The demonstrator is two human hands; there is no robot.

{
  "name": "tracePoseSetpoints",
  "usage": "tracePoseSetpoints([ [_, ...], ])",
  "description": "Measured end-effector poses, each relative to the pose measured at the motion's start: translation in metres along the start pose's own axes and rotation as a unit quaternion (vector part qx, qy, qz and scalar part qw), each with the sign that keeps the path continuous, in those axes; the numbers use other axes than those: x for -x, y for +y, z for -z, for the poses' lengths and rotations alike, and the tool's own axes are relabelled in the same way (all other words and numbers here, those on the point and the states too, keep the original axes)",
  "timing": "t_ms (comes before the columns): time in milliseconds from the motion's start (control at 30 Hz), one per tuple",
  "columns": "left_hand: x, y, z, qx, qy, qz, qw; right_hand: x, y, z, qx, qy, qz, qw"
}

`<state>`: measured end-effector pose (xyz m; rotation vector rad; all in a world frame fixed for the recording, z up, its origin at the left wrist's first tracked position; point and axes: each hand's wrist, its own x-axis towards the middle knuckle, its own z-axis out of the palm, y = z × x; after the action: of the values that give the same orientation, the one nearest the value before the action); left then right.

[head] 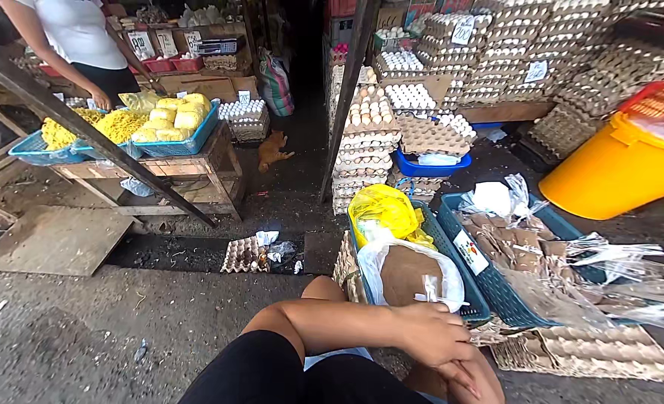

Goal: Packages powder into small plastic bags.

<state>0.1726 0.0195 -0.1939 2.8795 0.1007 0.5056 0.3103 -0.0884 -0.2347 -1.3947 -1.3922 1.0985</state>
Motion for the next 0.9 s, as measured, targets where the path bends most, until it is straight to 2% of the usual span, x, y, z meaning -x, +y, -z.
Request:
tracePoseSetpoints([
  [100,0.01,-0.006,-0.012,0.024,0.017,0.034,0.999,-0.001,-0.01,0.012,-0.031,-0.072,-0.055,0.995],
  [200,0.018,0.004,-0.006,0.076,0.021,0.045,0.996,0.009,-0.022,0.026,-0.073,-0.119,-0.044,0.989],
  [300,0.028,0.009,0.005,0.171,-0.037,0.061,0.983,0.016,-0.026,0.042,-0.052,-0.095,-0.005,0.994],
  [467,0.04,-0.004,0.015,0.276,-0.024,0.047,0.96,0.022,-0.033,0.045,0.046,-0.071,0.021,0.996],
  [533,0.04,-0.018,0.023,0.293,-0.028,0.054,0.954,0.02,-0.036,0.042,0.134,-0.039,0.034,0.99],
  [667,0.032,-0.034,0.036,0.325,-0.011,0.145,0.934,0.008,-0.033,0.042,0.313,0.041,0.11,0.942],
  [733,0.025,-0.017,0.034,0.38,0.037,0.182,0.906,-0.008,-0.014,0.042,0.406,0.108,0.195,0.886],
  [800,0.017,0.013,0.025,0.433,0.069,0.162,0.884,-0.025,-0.004,0.043,0.439,0.163,0.276,0.839],
  [833,0.015,0.024,0.019,0.456,0.062,0.138,0.877,-0.029,-0.006,0.044,0.413,0.172,0.307,0.84],
  [867,0.014,0.031,0.015,0.477,0.041,0.116,0.87,-0.031,-0.011,0.044,0.352,0.169,0.33,0.859],
  [900,0.014,0.034,0.013,0.494,0.011,0.106,0.863,-0.031,-0.018,0.043,0.244,0.143,0.343,0.896],
])
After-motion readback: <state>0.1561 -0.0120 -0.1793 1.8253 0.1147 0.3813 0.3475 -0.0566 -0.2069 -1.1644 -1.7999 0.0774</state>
